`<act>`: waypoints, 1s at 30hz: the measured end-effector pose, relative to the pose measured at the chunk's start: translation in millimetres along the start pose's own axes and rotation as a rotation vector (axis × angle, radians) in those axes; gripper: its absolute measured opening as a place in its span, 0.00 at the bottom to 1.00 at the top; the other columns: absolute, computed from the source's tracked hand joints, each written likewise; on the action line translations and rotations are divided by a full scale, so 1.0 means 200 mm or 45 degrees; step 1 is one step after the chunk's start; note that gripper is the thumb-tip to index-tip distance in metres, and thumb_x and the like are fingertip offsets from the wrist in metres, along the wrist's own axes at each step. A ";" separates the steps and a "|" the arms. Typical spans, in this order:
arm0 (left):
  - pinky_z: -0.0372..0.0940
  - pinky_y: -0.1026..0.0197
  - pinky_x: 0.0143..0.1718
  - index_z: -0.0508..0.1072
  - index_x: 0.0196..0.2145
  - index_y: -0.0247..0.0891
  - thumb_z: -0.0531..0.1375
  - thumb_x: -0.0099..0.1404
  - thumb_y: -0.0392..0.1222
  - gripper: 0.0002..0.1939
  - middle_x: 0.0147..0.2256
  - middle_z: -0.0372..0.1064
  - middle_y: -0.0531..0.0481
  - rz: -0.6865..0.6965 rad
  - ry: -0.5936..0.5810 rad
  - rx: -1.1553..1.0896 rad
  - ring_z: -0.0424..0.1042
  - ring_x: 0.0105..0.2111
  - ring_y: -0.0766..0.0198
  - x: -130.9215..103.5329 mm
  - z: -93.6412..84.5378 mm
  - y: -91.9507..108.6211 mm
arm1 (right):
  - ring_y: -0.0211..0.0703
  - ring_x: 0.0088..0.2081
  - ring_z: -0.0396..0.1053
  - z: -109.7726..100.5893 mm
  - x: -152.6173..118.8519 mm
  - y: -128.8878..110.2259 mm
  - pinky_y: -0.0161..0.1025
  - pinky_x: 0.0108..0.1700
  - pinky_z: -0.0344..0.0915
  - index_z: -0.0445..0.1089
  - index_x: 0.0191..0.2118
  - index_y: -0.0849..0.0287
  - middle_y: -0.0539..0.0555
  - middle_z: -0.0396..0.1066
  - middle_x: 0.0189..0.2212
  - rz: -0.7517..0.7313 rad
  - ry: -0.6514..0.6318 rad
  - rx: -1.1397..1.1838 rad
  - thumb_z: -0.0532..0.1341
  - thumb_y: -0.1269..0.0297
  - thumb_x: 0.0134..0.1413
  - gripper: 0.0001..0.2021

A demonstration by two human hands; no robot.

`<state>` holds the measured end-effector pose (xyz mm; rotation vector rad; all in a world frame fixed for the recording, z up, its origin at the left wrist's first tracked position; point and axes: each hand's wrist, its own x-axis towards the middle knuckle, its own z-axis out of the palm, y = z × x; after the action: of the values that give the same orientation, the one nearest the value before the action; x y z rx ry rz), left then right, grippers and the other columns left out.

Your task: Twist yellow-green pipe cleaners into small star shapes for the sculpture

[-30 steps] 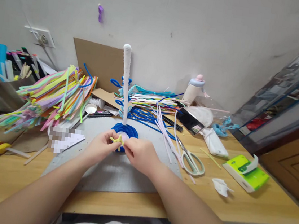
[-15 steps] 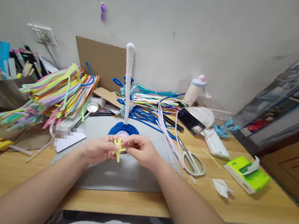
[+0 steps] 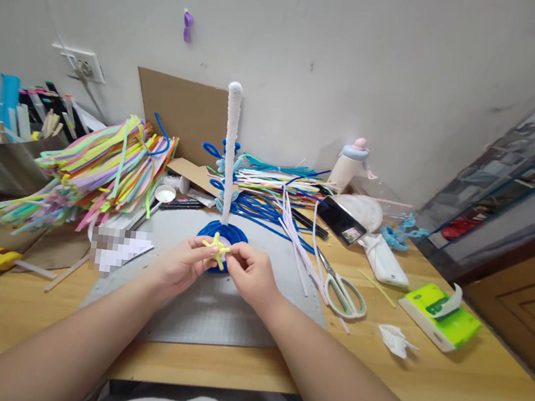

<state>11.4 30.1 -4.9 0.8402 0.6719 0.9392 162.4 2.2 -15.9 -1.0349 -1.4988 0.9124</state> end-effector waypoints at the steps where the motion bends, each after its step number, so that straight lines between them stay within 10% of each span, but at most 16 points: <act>1: 0.63 0.66 0.33 0.72 0.28 0.31 0.67 0.49 0.37 0.09 0.29 0.70 0.49 0.044 0.039 0.015 0.68 0.29 0.69 0.00 0.00 -0.01 | 0.35 0.24 0.61 0.01 0.00 0.00 0.33 0.27 0.58 0.70 0.29 0.59 0.49 0.67 0.22 0.045 0.000 0.069 0.59 0.63 0.49 0.06; 11: 0.60 0.65 0.34 0.69 0.26 0.34 0.68 0.46 0.41 0.13 0.28 0.69 0.52 0.243 0.046 0.272 0.66 0.29 0.69 -0.01 0.02 -0.03 | 0.30 0.17 0.52 0.02 0.01 -0.02 0.31 0.20 0.49 0.69 0.25 0.61 0.45 0.61 0.15 0.302 0.182 0.349 0.66 0.58 0.40 0.11; 30: 0.60 0.65 0.30 0.69 0.27 0.34 0.66 0.50 0.45 0.12 0.27 0.68 0.52 0.269 -0.041 0.378 0.64 0.25 0.69 0.01 0.01 -0.02 | 0.29 0.16 0.50 0.00 0.02 -0.02 0.31 0.20 0.47 0.65 0.22 0.60 0.44 0.60 0.15 0.303 0.042 0.324 0.64 0.59 0.42 0.12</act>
<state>15.6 28.8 -7.5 1.2051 0.7147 1.0272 161.2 5.5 -10.7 -1.0471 -1.2111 1.2134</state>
